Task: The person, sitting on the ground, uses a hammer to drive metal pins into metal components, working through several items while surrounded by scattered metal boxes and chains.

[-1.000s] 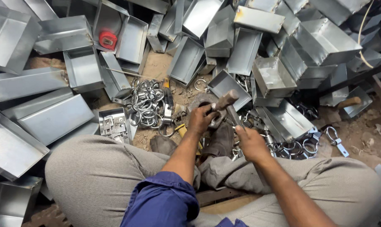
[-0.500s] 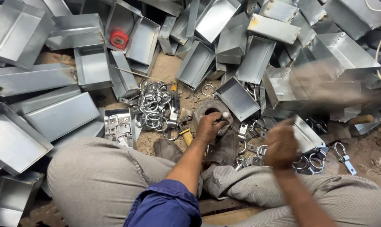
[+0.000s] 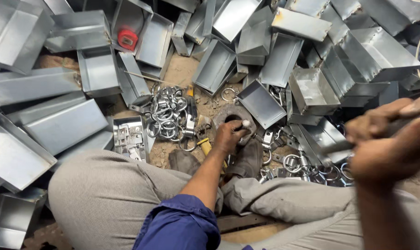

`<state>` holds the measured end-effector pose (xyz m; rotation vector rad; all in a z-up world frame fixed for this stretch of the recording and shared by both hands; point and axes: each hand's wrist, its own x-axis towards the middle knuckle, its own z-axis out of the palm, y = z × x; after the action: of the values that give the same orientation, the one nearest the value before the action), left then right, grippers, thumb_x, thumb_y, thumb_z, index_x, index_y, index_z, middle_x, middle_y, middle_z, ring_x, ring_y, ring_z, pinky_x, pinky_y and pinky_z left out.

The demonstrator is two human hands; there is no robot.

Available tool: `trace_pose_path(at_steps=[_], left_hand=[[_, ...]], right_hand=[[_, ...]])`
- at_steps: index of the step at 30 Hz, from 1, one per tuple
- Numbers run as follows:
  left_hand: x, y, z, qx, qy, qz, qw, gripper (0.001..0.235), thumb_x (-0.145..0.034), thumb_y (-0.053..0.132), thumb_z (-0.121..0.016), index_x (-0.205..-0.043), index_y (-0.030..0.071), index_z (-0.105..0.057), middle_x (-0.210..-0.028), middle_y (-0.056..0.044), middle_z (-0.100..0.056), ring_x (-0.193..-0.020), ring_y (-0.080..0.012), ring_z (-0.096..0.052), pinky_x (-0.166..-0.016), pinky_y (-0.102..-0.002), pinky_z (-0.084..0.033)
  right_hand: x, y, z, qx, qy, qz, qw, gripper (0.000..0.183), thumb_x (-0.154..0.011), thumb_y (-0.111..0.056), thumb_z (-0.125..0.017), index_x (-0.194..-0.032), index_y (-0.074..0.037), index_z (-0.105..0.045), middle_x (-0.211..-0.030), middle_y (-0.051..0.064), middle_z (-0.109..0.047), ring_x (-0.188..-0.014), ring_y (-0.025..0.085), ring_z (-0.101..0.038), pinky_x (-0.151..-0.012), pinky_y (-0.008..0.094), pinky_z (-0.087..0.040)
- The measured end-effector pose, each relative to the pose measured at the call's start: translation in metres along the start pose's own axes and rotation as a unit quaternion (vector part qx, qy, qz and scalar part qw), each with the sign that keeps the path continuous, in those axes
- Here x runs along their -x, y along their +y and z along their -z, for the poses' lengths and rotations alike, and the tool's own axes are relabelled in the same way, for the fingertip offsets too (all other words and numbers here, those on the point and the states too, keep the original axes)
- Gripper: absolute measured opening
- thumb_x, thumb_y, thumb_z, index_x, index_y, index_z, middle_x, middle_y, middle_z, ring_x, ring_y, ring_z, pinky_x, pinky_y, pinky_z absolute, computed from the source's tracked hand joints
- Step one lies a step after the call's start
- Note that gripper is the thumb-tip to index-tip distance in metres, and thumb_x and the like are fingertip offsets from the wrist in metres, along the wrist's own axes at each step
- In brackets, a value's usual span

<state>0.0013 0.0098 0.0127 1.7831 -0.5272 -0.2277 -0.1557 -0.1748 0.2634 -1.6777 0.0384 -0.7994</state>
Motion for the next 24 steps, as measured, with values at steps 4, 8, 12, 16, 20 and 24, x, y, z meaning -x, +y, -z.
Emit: trace_pose_path(at_steps=[4,8,12,16,20,24], left_hand=[[0.002,0.007,-0.003,-0.006,-0.013,0.040,0.999,0.028,-0.083,0.022,-0.081,-0.110,0.017,-0.079,-0.110,-0.009,-0.078,-0.098,-0.0253,-0.074,-0.087,-0.037,-0.056],[0.002,0.006,0.001,0.021,-0.012,0.106,0.994,0.027,-0.085,0.021,-0.079,-0.112,0.020,-0.080,-0.104,-0.007,-0.080,-0.092,-0.0229,-0.078,-0.084,-0.036,-0.058],[0.004,-0.003,-0.004,0.002,0.019,0.030,0.999,0.027,-0.085,0.019,-0.081,-0.111,0.016,-0.078,-0.104,-0.010,-0.079,-0.093,-0.0235,-0.076,-0.083,-0.036,-0.057],[0.003,-0.008,0.001,0.023,0.020,-0.003,1.000,0.022,-0.087,0.015,-0.078,-0.109,0.012,-0.079,-0.103,-0.012,-0.079,-0.094,-0.0249,-0.076,-0.082,-0.036,-0.057],[0.005,-0.004,-0.001,0.085,0.003,0.062,0.994,0.026,-0.085,0.016,-0.076,-0.111,0.016,-0.078,-0.104,-0.009,-0.079,-0.093,-0.0243,-0.077,-0.083,-0.034,-0.058],[0.004,-0.005,-0.010,0.004,0.008,0.021,1.000,0.029,-0.084,0.017,-0.080,-0.112,0.015,-0.077,-0.106,-0.012,-0.078,-0.096,-0.0259,-0.076,-0.085,-0.036,-0.056]], right_hand=[[0.073,0.112,-0.039,0.367,-0.133,0.043,0.920,0.034,-0.107,-0.039,-0.051,-0.104,-0.006,-0.061,-0.075,0.004,-0.061,-0.062,0.013,-0.058,-0.057,0.035,-0.050],[0.097,0.116,-0.036,0.280,-0.214,-0.352,0.867,0.036,-0.106,-0.039,-0.054,-0.102,-0.004,-0.062,-0.069,0.003,-0.058,-0.057,0.015,-0.054,-0.053,0.036,-0.045],[0.066,0.060,-0.027,0.166,-0.128,-0.465,0.860,0.040,-0.100,-0.046,-0.052,-0.091,-0.009,-0.062,-0.057,-0.001,-0.047,-0.044,0.012,-0.043,-0.037,0.029,-0.034],[0.050,0.031,0.000,0.019,-0.076,-0.298,0.951,0.041,-0.111,-0.044,-0.046,-0.095,-0.008,-0.057,-0.065,-0.003,-0.046,-0.047,0.006,-0.040,-0.036,0.024,-0.033],[0.079,0.114,-0.016,0.299,-0.014,0.015,0.954,0.044,-0.118,-0.041,-0.031,-0.114,-0.010,-0.061,-0.074,-0.002,-0.059,-0.060,0.006,-0.055,-0.052,0.025,-0.047],[0.114,0.144,-0.015,0.342,-0.215,-0.208,0.891,0.047,-0.110,-0.044,-0.050,-0.097,-0.002,-0.063,-0.068,0.002,-0.060,-0.058,0.010,-0.055,-0.050,0.027,-0.043]])
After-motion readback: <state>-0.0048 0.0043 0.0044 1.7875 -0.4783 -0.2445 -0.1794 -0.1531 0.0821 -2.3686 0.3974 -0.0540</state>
